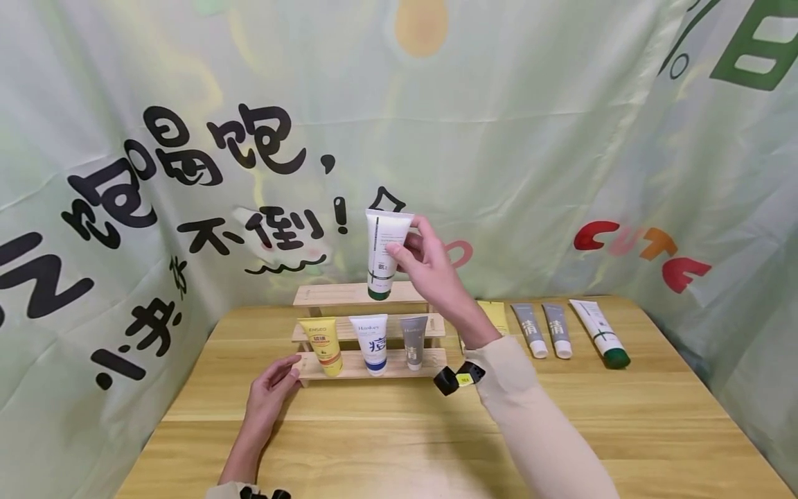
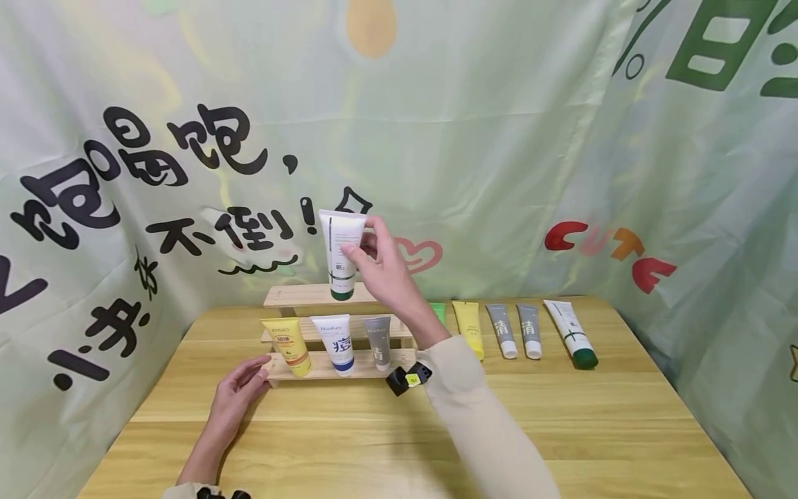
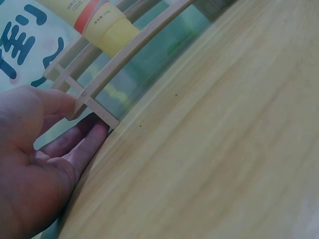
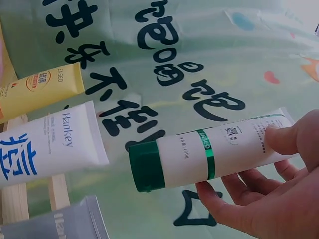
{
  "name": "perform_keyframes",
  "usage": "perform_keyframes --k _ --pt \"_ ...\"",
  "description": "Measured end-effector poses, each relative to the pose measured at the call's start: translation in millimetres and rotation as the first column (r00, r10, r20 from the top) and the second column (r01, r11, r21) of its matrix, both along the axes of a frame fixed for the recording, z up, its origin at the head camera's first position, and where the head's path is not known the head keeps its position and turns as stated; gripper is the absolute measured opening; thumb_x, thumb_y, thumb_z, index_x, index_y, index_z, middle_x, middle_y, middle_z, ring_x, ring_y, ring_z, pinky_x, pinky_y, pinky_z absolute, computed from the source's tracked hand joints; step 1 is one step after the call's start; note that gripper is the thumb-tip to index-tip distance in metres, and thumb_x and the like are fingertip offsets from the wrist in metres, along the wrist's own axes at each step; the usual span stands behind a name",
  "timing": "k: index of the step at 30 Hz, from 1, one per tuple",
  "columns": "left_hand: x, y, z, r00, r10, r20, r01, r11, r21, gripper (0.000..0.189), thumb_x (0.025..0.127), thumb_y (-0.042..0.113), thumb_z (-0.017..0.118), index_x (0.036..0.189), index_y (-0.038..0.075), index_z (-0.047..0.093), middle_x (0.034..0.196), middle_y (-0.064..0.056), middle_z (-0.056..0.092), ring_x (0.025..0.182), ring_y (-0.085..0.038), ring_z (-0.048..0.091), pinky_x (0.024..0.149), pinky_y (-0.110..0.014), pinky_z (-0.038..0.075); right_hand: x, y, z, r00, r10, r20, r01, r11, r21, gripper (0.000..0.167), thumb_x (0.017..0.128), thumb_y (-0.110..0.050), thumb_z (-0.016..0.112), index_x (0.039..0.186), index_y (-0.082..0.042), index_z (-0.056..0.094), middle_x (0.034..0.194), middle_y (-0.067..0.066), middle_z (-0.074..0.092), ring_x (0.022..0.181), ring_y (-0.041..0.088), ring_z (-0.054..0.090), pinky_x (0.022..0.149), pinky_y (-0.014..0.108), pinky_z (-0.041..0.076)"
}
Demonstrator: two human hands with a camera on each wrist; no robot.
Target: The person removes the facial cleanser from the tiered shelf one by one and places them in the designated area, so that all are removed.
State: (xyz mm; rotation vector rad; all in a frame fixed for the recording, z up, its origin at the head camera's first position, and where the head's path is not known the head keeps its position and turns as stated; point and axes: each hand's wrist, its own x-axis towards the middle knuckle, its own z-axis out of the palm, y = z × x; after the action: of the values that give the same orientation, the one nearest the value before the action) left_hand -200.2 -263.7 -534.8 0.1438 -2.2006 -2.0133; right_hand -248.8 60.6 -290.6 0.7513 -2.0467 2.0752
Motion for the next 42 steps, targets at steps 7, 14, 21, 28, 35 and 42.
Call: perform_keyframes --k 7,14,21,28,35,42 --pt "0.9 -0.4 0.5 1.000 -0.001 -0.001 0.001 1.000 0.004 0.039 0.102 0.017 0.066 0.135 -0.003 0.060 0.136 -0.018 0.058 0.110 -0.005 0.063 0.090 -0.023 0.058 7.8 19 -2.0 0.999 -0.049 -0.023 0.048 0.998 -0.030 0.035 0.107 -0.007 0.053 0.140 -0.004 0.040 0.129 0.023 0.064 0.112 0.031 0.062 0.096 0.051 0.056" --pt "2.4 0.4 5.2 1.000 -0.005 0.017 0.004 1.000 0.018 0.039 0.103 0.015 0.065 0.137 -0.004 0.059 0.139 -0.023 0.056 0.111 -0.007 0.062 0.091 -0.022 0.057 21.1 36 -4.1 0.995 -0.085 0.049 0.088 0.994 -0.057 0.035 0.108 -0.011 0.051 0.142 -0.006 0.043 0.131 0.020 0.062 0.112 0.032 0.063 0.086 0.047 0.061" --pt "1.3 -0.9 3.7 1.000 -0.005 0.028 0.004 1.000 0.017 0.039 0.103 0.015 0.065 0.138 -0.002 0.059 0.139 -0.021 0.057 0.111 -0.007 0.062 0.092 -0.023 0.057 33.2 46 -18.3 0.995 -0.068 0.067 0.070 0.997 -0.029 0.035 0.111 -0.019 0.046 0.144 -0.010 0.038 0.129 0.021 0.059 0.110 0.036 0.066 0.083 0.047 0.060" --pt "-1.2 1.0 3.4 0.999 -0.012 0.033 0.011 1.000 0.030 0.039 0.103 0.015 0.066 0.138 -0.002 0.060 0.140 -0.020 0.056 0.111 -0.006 0.062 0.091 -0.023 0.058 41.0 65 -42.6 0.991 -0.070 0.113 0.072 0.997 -0.013 0.040 0.112 -0.033 0.042 0.149 -0.019 0.036 0.127 0.020 0.062 0.105 0.033 0.068 0.079 0.044 0.057" --pt "-1.5 3.1 6.1 1.000 -0.005 0.027 0.005 1.000 0.001 0.039 0.103 0.017 0.066 0.136 -0.002 0.061 0.137 -0.021 0.058 0.109 -0.007 0.062 0.089 -0.022 0.058 53.4 85 -58.0 0.978 -0.093 0.189 0.092 0.996 0.011 0.040 0.112 -0.040 0.036 0.147 -0.019 0.038 0.110 0.014 0.068 0.093 0.025 0.067 0.074 0.040 0.055" --pt "-0.3 0.1 1.7 1.000 0.000 0.009 0.000 1.000 -0.006 0.039 0.102 0.018 0.066 0.136 -0.003 0.060 0.137 -0.020 0.057 0.110 -0.004 0.062 0.090 -0.023 0.058 62.1 90 -66.6 0.948 -0.088 0.305 0.111 0.992 -0.060 0.045 0.107 -0.013 0.030 0.151 -0.005 0.036 0.106 0.012 0.068 0.084 0.022 0.065 0.067 0.039 0.058"
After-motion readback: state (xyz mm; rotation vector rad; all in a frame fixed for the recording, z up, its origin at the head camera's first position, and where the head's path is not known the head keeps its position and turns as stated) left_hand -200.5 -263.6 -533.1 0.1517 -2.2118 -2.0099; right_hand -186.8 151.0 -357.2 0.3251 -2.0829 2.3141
